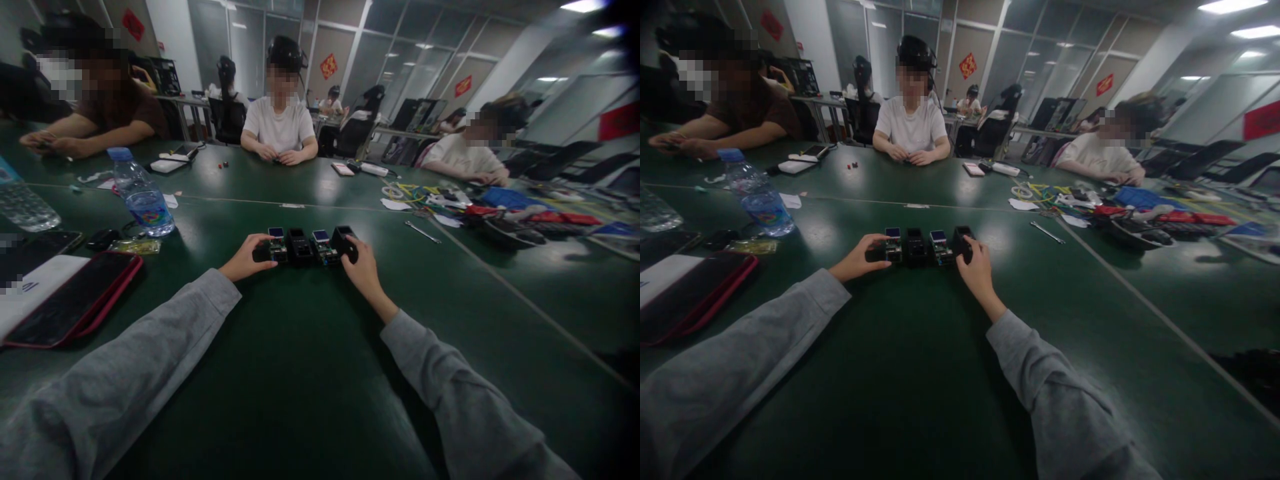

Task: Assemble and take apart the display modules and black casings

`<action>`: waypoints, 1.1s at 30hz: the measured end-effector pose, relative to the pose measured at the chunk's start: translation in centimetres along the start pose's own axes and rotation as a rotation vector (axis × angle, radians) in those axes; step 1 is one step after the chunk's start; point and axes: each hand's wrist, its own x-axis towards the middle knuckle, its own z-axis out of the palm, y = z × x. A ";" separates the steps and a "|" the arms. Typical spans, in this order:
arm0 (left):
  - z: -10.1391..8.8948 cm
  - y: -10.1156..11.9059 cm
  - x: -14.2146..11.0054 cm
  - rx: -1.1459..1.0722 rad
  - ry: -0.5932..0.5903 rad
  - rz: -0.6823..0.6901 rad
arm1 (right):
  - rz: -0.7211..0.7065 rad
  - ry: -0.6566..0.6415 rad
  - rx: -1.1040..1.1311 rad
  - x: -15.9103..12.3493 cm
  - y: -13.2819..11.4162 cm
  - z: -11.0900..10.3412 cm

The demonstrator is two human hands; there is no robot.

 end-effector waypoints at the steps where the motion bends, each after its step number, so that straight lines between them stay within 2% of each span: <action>1: 0.0 0.0 0.0 0.003 0.005 0.002 | -0.010 -0.006 -0.014 0.0 0.1 0.1; 9: 0.2 -0.5 0.0 0.059 0.052 0.038 | -0.042 0.097 -0.124 -0.2 -0.4 0.0; 14: 0.3 -0.7 0.2 0.116 0.040 0.051 | -0.106 0.064 -0.160 -0.3 -1.2 0.0; 23: 0.1 -0.1 0.2 0.105 0.019 0.020 | -0.108 0.051 -0.007 0.1 0.0 -0.1; 29: 0.0 -0.1 0.1 0.084 0.001 0.020 | -0.078 0.040 0.054 0.1 -0.3 -0.3; 33: 0.0 0.0 0.1 0.080 0.001 0.009 | 0.007 0.089 0.111 0.2 -0.3 -0.4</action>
